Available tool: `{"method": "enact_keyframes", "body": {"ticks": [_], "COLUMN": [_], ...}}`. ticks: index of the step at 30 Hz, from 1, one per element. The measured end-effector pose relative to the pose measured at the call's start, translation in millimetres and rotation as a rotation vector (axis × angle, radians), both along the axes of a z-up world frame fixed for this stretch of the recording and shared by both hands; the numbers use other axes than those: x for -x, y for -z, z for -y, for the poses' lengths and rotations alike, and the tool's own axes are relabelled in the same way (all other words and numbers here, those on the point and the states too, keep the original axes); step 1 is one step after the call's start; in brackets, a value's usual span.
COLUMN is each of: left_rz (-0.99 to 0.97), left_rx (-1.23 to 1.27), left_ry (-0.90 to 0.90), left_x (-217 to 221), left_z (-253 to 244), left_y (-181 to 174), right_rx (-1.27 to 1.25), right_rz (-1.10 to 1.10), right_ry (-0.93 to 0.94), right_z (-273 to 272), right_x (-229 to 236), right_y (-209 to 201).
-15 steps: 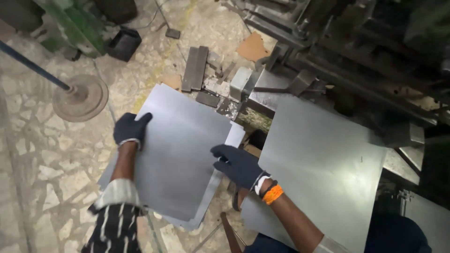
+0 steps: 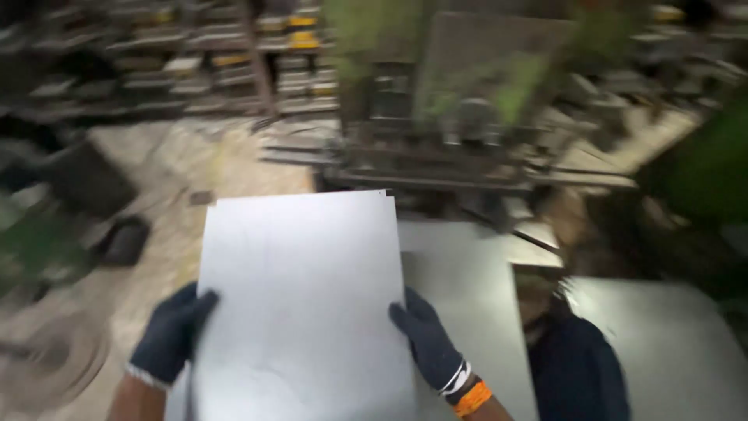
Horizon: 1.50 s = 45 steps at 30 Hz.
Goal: Placing metal sheets into a stamping machine and stacking the processed pieces.
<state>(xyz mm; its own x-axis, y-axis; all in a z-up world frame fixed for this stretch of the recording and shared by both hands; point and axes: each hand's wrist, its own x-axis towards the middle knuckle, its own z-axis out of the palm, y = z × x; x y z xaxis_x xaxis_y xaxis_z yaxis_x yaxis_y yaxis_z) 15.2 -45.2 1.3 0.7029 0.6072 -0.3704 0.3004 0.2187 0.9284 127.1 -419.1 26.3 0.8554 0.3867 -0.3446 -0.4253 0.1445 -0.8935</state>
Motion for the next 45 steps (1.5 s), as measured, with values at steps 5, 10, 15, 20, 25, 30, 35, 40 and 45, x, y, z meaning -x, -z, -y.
{"method": "enact_keyframes", "body": {"ticks": [5,10,15,20,25,30,35,40,45], "left_rz": [0.234,0.532,0.227,0.194,0.188,0.278,0.19,0.171,0.192], "left_rx": [0.151,-1.083,0.185,0.287,0.259,0.406,0.45,0.327,0.185], "left_ry": [0.141,0.41,0.27,0.211,0.248,0.182,0.145,0.225,0.255], "left_x": [-51,-114,-141,-202,-243,-277,-240,-245,-261], "left_z": [77,134,187,158,157,126,139,155,134], "left_y": [83,101,25,64,73,134,80,60,85], "right_rx": [0.338,0.197,-0.106,0.109,0.121,0.097,0.068,0.085,0.088], "right_rz": [0.18,0.114,0.096,0.014,0.085,0.043,-0.017,0.015,-0.011], "right_ry": [0.183,0.236,0.222,0.345,0.357,0.348,0.362,0.366,0.418], "right_z": [121,166,175,157,162,167,163,166,153], "right_x": [-51,-110,-149,-219,-254,-253,-249,-243,-204], "right_y": [16,-4,19,45,42,53,56,49,25]}}
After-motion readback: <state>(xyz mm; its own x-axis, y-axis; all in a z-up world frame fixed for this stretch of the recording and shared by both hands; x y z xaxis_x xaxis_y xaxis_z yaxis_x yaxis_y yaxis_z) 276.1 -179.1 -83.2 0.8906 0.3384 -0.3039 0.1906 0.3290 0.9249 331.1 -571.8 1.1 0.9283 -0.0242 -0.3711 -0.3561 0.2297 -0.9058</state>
